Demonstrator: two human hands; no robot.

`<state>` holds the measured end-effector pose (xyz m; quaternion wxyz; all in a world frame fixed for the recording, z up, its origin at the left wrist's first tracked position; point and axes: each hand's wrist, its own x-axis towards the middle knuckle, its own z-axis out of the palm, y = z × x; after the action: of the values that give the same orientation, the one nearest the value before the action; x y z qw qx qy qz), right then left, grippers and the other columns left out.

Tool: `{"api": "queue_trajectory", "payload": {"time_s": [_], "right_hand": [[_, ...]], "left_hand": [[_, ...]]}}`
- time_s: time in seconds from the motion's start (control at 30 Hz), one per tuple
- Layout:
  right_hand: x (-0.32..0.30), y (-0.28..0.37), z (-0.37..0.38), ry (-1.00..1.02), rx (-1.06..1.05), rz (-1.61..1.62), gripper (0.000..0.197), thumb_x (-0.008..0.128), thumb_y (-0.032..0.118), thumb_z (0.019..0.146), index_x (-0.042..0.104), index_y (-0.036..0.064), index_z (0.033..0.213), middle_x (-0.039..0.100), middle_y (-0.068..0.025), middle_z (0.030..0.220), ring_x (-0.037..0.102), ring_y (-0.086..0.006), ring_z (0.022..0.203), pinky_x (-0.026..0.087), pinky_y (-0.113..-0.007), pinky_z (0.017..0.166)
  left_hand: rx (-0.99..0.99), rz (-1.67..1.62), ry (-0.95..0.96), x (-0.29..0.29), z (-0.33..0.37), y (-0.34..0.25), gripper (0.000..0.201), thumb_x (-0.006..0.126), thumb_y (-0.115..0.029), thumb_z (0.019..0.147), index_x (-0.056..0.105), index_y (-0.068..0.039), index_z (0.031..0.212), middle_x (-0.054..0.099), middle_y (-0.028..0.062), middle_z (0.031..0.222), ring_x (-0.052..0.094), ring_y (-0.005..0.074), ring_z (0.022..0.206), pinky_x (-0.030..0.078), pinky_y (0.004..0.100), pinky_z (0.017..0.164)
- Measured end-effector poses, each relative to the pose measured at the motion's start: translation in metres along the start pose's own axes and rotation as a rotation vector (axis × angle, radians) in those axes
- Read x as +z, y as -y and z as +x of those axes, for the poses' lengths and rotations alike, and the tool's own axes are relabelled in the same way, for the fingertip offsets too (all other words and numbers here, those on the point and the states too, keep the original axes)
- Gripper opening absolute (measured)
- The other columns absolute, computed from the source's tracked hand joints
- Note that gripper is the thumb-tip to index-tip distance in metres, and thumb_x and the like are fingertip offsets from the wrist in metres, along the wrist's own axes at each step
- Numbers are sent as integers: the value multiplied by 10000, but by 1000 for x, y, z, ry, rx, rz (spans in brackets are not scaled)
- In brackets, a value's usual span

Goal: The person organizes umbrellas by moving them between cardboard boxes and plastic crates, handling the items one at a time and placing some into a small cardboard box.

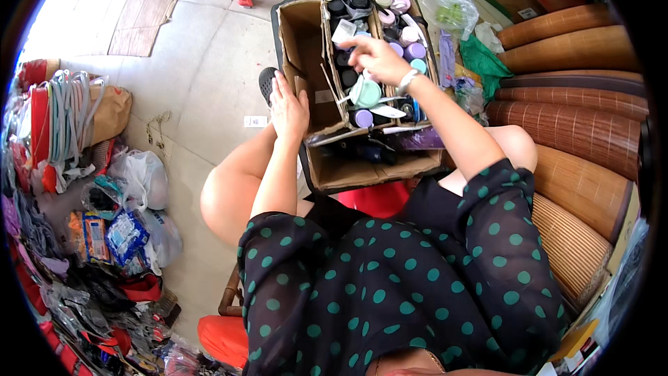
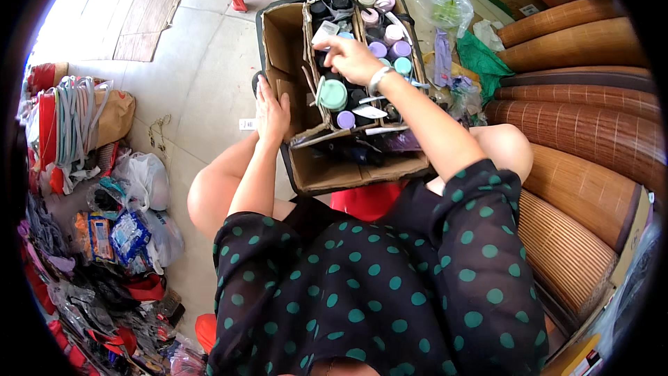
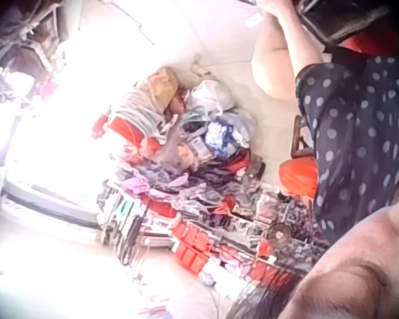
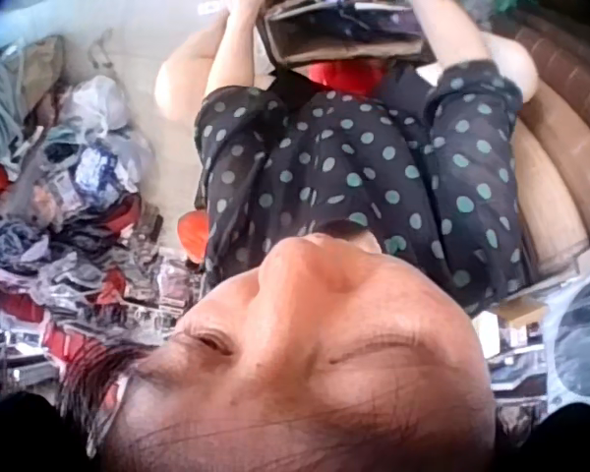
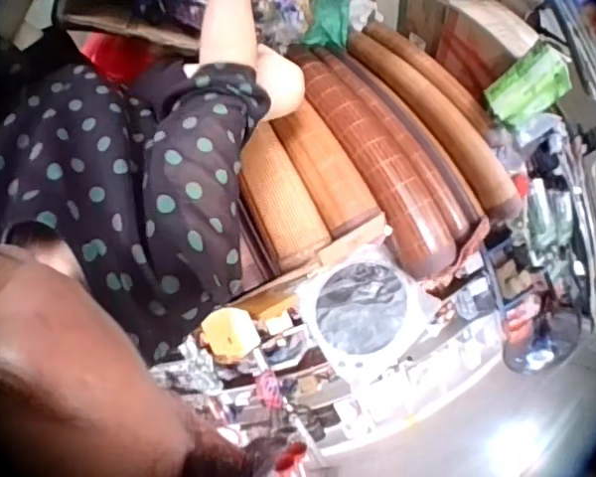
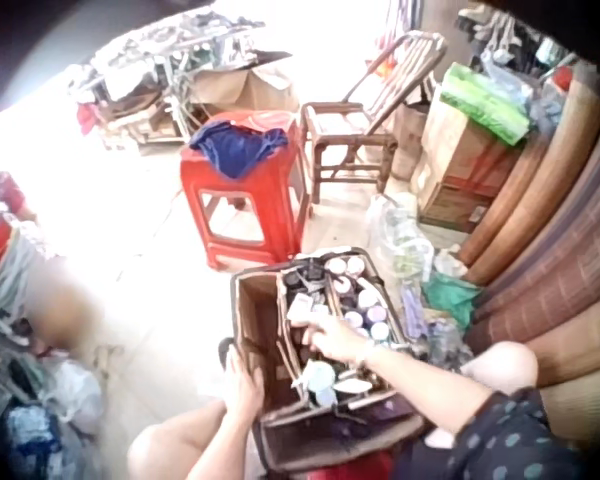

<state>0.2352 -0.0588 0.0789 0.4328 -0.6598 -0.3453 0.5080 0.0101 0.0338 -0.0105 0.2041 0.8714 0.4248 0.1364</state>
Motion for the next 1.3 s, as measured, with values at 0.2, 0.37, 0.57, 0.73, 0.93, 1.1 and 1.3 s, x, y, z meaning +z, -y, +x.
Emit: {"api": "queue_trajectory", "payload": {"time_s": [0.2,0.37,0.57,0.73,0.93,1.1,1.3], "right_hand": [[11,3,-76,-18,-348,-404,614,569,-51,707,469,61,1303,531,-73,1196,516,-169,1081,453,-297,872],[39,51,-86,-182,-580,-116,740,654,479,811,418,30,1350,503,-172,1266,483,-301,1164,362,-387,1011],[53,-2,-56,-500,-754,-1073,613,506,441,890,370,119,1395,446,-130,1334,387,-312,1248,268,-482,1023],[62,-92,-39,-434,-381,-1058,625,396,504,924,333,127,1418,364,-144,1438,288,-306,1354,163,-455,1121],[42,-25,-54,-446,-329,-644,132,651,282,799,634,152,796,657,-73,772,638,-271,722,491,-389,636],[55,-66,-51,-249,-39,-813,173,673,308,769,619,147,802,663,-78,749,650,-275,762,496,-401,668],[-6,-5,-125,-466,-333,-720,224,670,265,788,658,98,937,663,-94,911,601,-287,874,469,-366,786]], "left_hand": [[-123,-303,-187,-3,-43,-7,722,611,-169,830,235,50,1407,384,294,1339,375,431,1233,288,478,1053],[-42,-399,-208,-33,-62,-35,584,619,-114,812,394,10,1336,385,258,1359,335,400,1289,270,468,1071],[-121,-608,-223,-72,-85,-43,501,589,-68,823,450,-6,1301,422,202,1368,309,344,1336,246,423,1095],[-130,-745,-286,-105,-100,-31,473,588,-94,851,461,-15,1300,399,192,1387,308,327,1344,260,424,1088],[-345,-1052,-327,-113,-104,-22,417,563,-60,884,464,11,1283,419,144,1369,370,252,1303,333,400,1047],[-247,-1010,-241,-102,-94,-32,362,553,-20,887,497,26,1241,458,139,1326,455,221,1220,395,354,995],[-256,-1019,-120,-79,-108,-22,307,540,20,882,534,38,1189,573,108,1186,555,185,1087,434,286,936]]}}
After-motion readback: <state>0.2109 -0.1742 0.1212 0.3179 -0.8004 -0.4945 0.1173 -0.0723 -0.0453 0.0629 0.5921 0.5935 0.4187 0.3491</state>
